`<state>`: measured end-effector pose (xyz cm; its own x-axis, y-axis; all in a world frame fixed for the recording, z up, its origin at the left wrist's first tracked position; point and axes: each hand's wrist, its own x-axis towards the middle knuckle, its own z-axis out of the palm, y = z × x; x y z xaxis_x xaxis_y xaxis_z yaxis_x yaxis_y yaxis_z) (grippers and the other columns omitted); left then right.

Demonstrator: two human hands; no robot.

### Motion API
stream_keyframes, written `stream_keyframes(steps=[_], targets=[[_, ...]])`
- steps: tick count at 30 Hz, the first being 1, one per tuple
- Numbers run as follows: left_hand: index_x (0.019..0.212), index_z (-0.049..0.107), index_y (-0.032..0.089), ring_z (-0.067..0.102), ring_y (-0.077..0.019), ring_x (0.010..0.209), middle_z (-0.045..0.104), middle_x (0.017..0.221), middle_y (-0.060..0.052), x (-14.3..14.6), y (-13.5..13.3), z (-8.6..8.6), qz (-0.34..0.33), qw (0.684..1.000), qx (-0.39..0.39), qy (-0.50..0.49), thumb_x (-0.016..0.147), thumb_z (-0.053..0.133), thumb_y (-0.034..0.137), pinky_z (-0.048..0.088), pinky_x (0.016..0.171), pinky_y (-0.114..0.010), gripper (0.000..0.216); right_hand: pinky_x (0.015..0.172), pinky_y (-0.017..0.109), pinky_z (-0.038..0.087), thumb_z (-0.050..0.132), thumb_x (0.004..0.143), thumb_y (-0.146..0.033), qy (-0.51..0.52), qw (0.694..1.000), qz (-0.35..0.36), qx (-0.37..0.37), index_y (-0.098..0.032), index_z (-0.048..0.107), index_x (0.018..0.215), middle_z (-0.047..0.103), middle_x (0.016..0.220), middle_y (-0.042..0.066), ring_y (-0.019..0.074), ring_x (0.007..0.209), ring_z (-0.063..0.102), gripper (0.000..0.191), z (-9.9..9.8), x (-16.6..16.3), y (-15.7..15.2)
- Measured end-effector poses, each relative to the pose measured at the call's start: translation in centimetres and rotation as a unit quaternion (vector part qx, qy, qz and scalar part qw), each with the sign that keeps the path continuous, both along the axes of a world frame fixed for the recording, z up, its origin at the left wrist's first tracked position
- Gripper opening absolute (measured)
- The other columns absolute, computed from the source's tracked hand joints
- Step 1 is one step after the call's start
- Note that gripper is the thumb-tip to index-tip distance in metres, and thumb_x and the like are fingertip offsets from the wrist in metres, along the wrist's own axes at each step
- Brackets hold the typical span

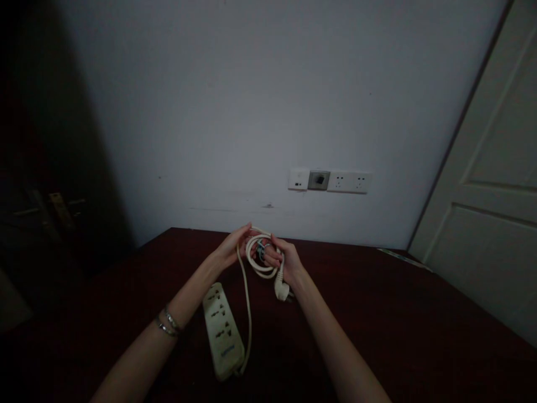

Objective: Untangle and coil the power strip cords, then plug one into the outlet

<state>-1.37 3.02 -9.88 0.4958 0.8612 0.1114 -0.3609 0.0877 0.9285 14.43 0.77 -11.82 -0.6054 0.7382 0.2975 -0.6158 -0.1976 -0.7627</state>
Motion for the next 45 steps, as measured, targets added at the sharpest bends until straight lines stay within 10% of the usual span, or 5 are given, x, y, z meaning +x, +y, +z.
stream_keyframes(steps=[9, 25, 28, 34, 45], targets=[[0.066, 0.062, 0.009, 0.062, -0.0144, 0.059, 0.066, 0.065, -0.008, 0.7, -0.9, 0.7, 0.224, 0.967, 0.118, 0.034, 0.072, 0.062, 0.041, 0.047, 0.058, -0.023, 0.032, 0.031, 0.013, 0.02, 0.068, 0.07, -0.042, -0.063, 0.995, -0.072, 0.012, -0.013, 0.059, 0.073, 0.027, 0.033, -0.012, 0.0008, 0.028, 0.02, 0.031, -1.2, -0.7, 0.2], [0.068, 0.06, 0.01, 0.061, -0.0164, 0.057, 0.064, 0.07, -0.01, -1.1, 1.0, 0.4, 0.244, 0.965, 0.074, 0.065, 0.072, 0.061, 0.042, 0.047, 0.055, -0.028, 0.031, 0.031, 0.014, 0.016, 0.061, 0.071, -0.056, -0.106, 0.994, -0.027, -0.002, -0.012, 0.058, 0.074, 0.025, 0.032, -0.013, 0.0012, 0.028, 0.016, 0.045, -0.7, -1.6, -0.8], [0.077, 0.061, 0.013, 0.058, -0.0147, 0.063, 0.062, 0.075, -0.007, -1.7, 1.3, 0.4, 0.37, 0.897, 0.199, 0.14, 0.069, 0.064, 0.034, 0.045, 0.06, -0.026, 0.023, 0.031, 0.014, 0.014, 0.061, 0.07, -0.057, -0.101, 0.994, -0.04, -0.016, -0.012, 0.058, 0.073, 0.024, 0.032, -0.013, 0.0006, 0.028, 0.013, 0.046, -0.4, -1.3, -0.6], [0.075, 0.058, 0.017, 0.049, -0.0133, 0.069, 0.054, 0.072, -0.002, -1.3, -1.3, 1.1, 0.54, 0.641, 0.5, 0.218, 0.074, 0.059, 0.028, 0.038, 0.066, -0.025, 0.011, 0.032, 0.014, 0.02, 0.061, 0.071, -0.056, -0.059, 0.995, -0.064, -0.047, -0.012, 0.058, 0.071, 0.024, 0.032, -0.013, 0.0006, 0.029, 0.011, 0.045, 0.4, -0.8, -0.5], [0.048, 0.054, 0.017, 0.046, -0.0125, 0.041, 0.05, 0.041, -0.001, 0.2, -2.5, 0.7, 0.234, 0.873, 0.255, 0.343, 0.068, 0.064, 0.044, 0.031, 0.046, -0.022, 0.035, 0.032, 0.013, 0.021, 0.05, 0.073, -0.065, 0.024, 0.991, -0.109, -0.072, -0.015, 0.055, 0.068, 0.021, 0.032, -0.012, 0.0014, 0.028, 0.014, 0.051, 0.9, 0.2, 0.0]])
